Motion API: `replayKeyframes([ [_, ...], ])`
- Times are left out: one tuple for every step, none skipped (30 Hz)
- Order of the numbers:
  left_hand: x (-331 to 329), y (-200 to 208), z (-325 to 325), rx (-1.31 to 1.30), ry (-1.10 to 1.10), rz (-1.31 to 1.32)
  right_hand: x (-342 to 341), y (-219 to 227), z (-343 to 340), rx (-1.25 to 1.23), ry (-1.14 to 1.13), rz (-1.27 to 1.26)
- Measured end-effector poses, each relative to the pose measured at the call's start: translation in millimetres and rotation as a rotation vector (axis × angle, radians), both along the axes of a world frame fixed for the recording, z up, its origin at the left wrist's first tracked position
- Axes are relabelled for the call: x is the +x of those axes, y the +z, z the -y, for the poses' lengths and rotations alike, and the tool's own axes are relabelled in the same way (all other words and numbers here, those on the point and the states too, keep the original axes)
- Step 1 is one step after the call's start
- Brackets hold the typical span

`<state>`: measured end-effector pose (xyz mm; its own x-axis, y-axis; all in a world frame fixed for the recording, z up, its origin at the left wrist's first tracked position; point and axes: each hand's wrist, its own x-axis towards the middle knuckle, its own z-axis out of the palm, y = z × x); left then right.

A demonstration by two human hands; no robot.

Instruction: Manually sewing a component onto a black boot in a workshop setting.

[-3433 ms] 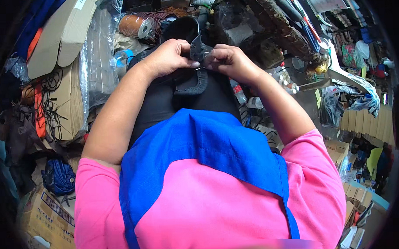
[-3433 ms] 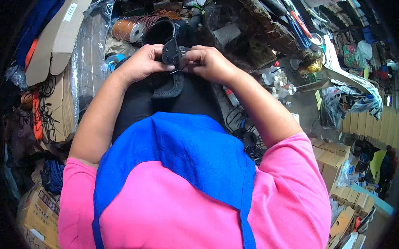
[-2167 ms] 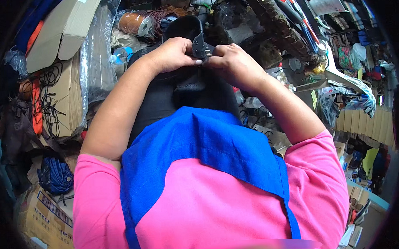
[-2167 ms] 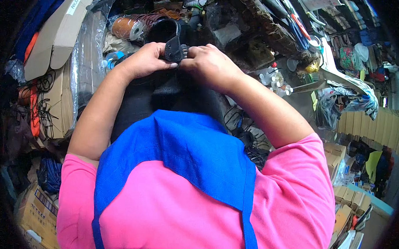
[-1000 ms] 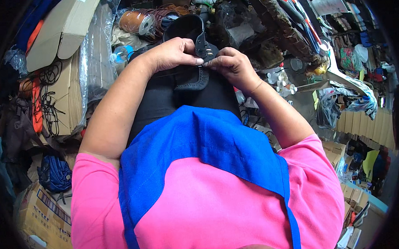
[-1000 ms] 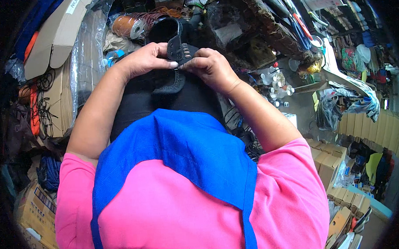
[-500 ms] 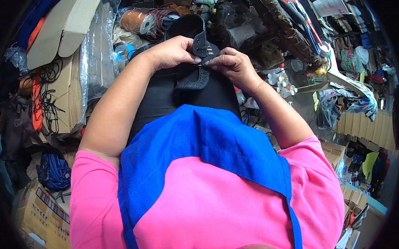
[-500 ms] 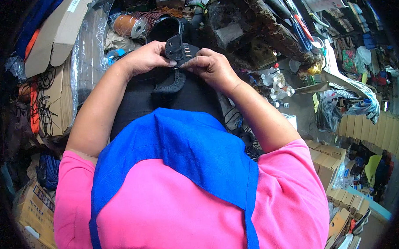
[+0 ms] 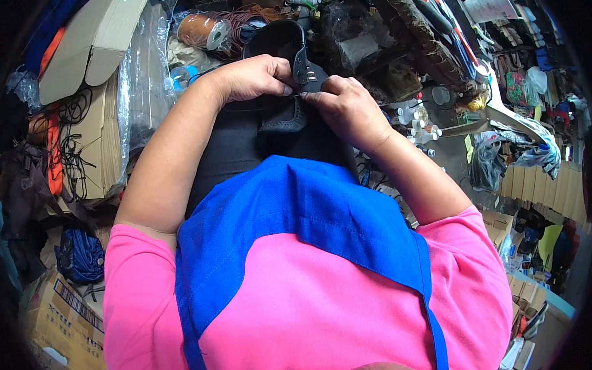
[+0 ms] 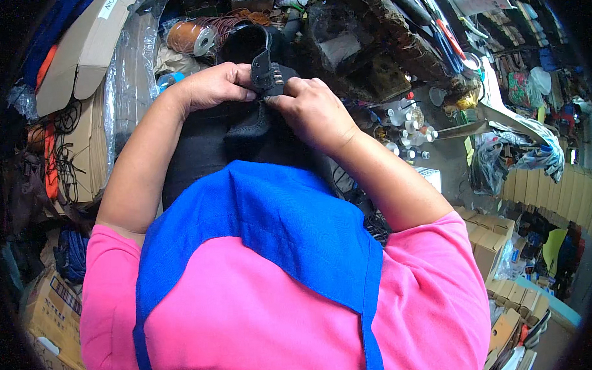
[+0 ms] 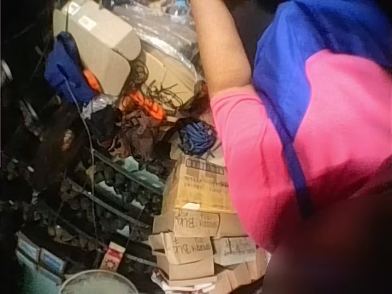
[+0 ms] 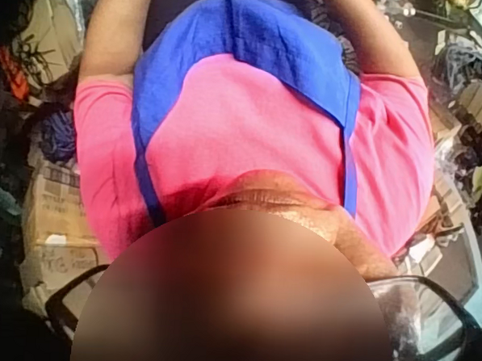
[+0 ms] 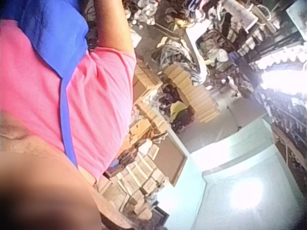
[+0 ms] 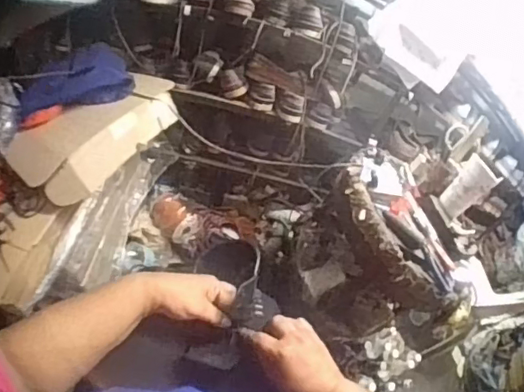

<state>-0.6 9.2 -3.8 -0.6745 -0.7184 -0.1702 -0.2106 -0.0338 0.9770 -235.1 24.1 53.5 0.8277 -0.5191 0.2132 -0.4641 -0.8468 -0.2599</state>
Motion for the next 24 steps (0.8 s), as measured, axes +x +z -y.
replayKeyframes([
  [1, -1, 0, 0.001, 0.000, 0.000, 2, 5, -1, -0.022, 0.006, -0.079],
  [1, 2, 1, -0.031, -0.019, 0.029, 4, 9, -2, -0.043, 0.009, -0.158],
  [1, 3, 1, -0.064, -0.039, 0.058, 7, 13, -3, -0.041, 0.007, -0.158],
  [1, 2, 1, -0.062, -0.040, 0.058, 10, 17, -3, -0.071, 0.033, -0.215],
  [0, 1, 1, -0.014, -0.036, 0.030, 12, 21, -5, -0.099, 0.055, -0.274],
  [0, 1, 0, 0.034, -0.032, 0.003, 17, 26, -5, -0.097, 0.049, -0.273],
  [0, 1, -1, 0.035, -0.037, 0.004, 24, 31, -3, -0.129, 0.093, -0.357],
  [1, 6, -1, -0.059, -0.011, 0.133, 29, 34, 0, -0.162, 0.138, -0.440],
  [1, 11, -2, -0.154, 0.015, 0.262, 32, 34, 2, -0.161, 0.132, -0.440],
  [-3, 15, -2, -0.155, 0.010, 0.262, 35, 33, 4, -0.151, 0.152, -0.496],
  [-9, 27, -4, -0.229, 0.046, 0.406, 38, 34, 7, -0.146, 0.178, -0.551],
  [-13, 33, -5, -0.302, 0.082, 0.549, 38, 32, 10, -0.150, 0.179, -0.551],
  [-11, 28, -1, -0.306, 0.084, 0.549, 37, 28, 13, -0.143, 0.174, -0.467],
  [-10, 23, 1, -0.343, 0.112, 0.539, 35, 24, 15, -0.135, 0.171, -0.383],
  [-8, 18, 2, -0.380, 0.140, 0.528, 32, 23, 17, -0.137, 0.171, -0.383],
  [-5, 14, 3, -0.382, 0.140, 0.527, 27, 22, 20, -0.066, 0.136, -0.333],
  [-3, 17, 2, -0.407, 0.144, 0.438, 24, 23, 22, 0.008, 0.102, -0.281],
  [-2, 18, 2, -0.430, 0.148, 0.348, 20, 28, 24, 0.039, 0.103, -0.299],
  [-1, 17, 3, -0.427, 0.147, 0.350, 19, 31, 25, 0.041, 0.104, -0.297],
  [0, 17, 3, -0.435, 0.133, 0.328, 19, 35, 24, 0.007, 0.131, -0.269],
  [1, 17, 2, -0.442, 0.120, 0.306, 19, 39, 22, -0.026, 0.158, -0.240],
  [2, 17, 1, -0.439, 0.120, 0.307, 21, 42, 21, -0.041, 0.167, -0.259],
  [1, 18, 2, -0.436, 0.127, 0.319, 20, 40, 22, -0.043, 0.163, -0.260],
  [0, 19, 2, -0.431, 0.135, 0.330, 20, 37, 23, -0.067, 0.183, -0.251],
])
